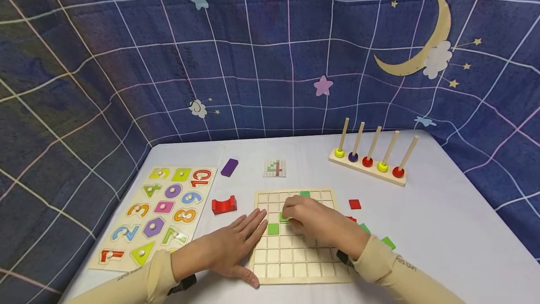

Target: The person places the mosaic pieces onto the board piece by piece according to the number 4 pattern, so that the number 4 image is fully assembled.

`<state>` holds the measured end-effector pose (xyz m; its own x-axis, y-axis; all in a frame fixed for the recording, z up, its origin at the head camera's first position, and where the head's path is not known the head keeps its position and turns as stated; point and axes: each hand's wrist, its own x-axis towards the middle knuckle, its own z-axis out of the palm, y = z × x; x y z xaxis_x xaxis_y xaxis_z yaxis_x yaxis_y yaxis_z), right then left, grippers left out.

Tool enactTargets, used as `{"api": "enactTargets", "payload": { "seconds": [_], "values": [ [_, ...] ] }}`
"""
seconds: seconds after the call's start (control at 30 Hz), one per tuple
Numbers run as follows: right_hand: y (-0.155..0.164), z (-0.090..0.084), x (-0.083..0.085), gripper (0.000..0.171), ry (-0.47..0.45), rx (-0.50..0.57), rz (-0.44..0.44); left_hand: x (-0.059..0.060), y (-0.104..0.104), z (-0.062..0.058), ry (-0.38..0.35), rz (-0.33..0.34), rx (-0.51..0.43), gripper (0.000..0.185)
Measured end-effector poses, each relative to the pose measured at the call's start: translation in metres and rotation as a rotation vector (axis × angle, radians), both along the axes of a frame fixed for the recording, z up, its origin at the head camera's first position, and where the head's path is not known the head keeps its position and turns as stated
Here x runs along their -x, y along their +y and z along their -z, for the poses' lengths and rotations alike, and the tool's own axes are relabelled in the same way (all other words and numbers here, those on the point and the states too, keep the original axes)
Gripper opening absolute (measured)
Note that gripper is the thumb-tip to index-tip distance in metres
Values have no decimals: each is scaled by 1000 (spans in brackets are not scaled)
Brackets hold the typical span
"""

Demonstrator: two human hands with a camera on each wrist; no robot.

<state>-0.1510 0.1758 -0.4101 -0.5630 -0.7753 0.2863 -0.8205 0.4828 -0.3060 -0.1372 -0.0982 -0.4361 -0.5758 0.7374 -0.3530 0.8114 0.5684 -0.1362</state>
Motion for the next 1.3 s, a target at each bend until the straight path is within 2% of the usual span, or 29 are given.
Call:
{"api": "enactTargets", "payload": {
  "seconds": [0.2,0.47,0.7,0.83,0.93,1.17,1.23,1.3],
  "values": [
    [35,-10,-9,23,34,28,72,1,2,-1,-6,-1,4,131],
    [85,-23,-19,27,-32,-33,242,6,1,-6,-41,-24,-16,130],
    [126,-20,-31,28,-83,-96,397,5,1,-3,-64,-33,-18,130],
    [147,-15,-37,27,-110,-141,434,4,1,-2,-64,-28,-15,130],
    [159,-10,-40,26,-190,-193,447,4,1,-2,-56,-21,-13,131],
    [176,4,-38,32,-471,-282,433,5,1,-2,-65,-22,-22,130],
    [177,8,-38,33,-496,-296,420,5,1,-2,-75,-22,-27,130],
    [176,11,-39,32,-478,-308,413,5,0,-2,-82,-22,-32,130]
  ]
}}
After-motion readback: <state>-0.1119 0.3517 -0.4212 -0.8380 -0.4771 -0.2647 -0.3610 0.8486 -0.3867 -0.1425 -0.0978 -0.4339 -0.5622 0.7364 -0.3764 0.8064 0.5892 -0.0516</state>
